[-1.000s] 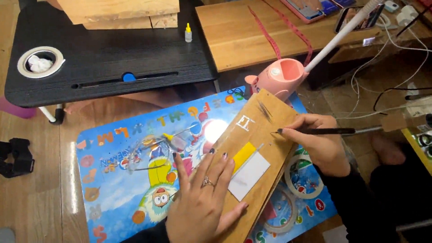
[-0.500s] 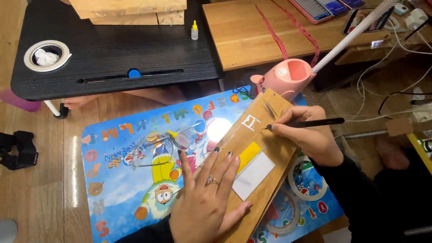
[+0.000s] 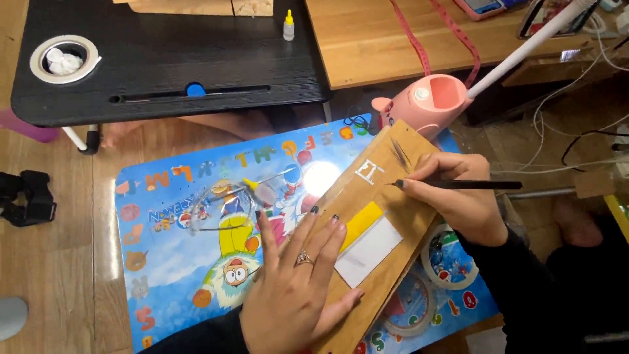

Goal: The person uses a fine brush to paint white lines on a small wooden board. They repeatedly dip the brush into a small container and apply paint to specific areas of the board, working steadily throughout the clip.

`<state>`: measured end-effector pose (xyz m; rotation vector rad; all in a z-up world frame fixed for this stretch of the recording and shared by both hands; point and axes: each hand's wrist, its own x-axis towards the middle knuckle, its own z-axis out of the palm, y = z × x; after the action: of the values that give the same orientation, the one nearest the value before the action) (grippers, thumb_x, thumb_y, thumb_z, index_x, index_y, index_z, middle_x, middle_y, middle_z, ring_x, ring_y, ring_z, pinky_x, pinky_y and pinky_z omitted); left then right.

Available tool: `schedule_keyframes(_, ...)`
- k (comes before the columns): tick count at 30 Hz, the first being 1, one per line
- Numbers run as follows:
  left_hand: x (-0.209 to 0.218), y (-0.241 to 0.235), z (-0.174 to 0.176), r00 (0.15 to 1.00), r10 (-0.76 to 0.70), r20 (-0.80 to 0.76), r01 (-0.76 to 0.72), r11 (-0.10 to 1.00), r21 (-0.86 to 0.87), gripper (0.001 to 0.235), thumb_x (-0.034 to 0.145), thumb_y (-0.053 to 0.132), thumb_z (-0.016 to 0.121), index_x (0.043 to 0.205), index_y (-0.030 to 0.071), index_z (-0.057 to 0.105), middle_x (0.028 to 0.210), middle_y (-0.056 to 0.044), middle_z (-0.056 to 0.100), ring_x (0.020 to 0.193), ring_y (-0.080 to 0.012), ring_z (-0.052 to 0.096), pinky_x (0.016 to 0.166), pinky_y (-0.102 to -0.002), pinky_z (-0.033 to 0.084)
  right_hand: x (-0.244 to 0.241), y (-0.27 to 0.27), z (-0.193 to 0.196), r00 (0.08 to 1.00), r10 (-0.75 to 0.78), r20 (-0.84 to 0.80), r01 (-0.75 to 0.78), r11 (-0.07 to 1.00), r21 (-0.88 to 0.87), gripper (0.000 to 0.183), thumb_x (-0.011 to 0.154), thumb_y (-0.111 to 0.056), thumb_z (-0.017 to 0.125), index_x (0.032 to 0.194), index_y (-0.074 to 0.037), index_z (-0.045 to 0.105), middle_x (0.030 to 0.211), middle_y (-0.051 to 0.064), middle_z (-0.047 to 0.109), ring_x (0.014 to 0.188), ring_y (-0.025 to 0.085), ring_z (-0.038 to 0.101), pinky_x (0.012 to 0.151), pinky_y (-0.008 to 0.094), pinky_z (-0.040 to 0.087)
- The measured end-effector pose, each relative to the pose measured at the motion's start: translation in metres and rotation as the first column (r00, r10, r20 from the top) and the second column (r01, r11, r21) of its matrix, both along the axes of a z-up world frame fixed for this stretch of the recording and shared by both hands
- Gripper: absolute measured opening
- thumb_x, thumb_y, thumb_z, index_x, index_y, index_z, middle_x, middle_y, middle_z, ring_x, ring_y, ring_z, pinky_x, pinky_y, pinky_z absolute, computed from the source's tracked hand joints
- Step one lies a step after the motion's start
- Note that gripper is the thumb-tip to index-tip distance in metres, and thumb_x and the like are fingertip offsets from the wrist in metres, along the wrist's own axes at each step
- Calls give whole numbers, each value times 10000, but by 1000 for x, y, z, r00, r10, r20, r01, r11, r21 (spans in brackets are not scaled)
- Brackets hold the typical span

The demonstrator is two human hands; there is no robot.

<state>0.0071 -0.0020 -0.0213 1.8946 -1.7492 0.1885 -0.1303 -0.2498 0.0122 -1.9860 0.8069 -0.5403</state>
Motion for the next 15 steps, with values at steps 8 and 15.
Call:
schedule_keyframes(8, -2, 1, 12, 996, -36, -80, 34, 999, -26, 562, 885, 446, 826, 1162, 7, 611, 1274, -152, 655, 1314, -393, 561, 1071, -863, 199, -15, 32, 9, 913, 335, 231, -378, 908, 178, 118, 820, -23, 742, 727, -10, 671, 622, 89, 623, 566, 149, 549, 569, 252, 418)
schedule_keyframes(15, -4, 3, 14, 993, -22, -118, 24, 1000, 9, 450, 915, 437, 827, 904, 46, 603, 1224, -155, 711, 1226, -407, 650, 1036, -887, 192, -9, 36, 11, 834, 526, 165, -549, 822, 153, 104, 814, -72, 755, 730, -67, 694, 570, 22, 596, 502, 132, 534, 514, 246, 420)
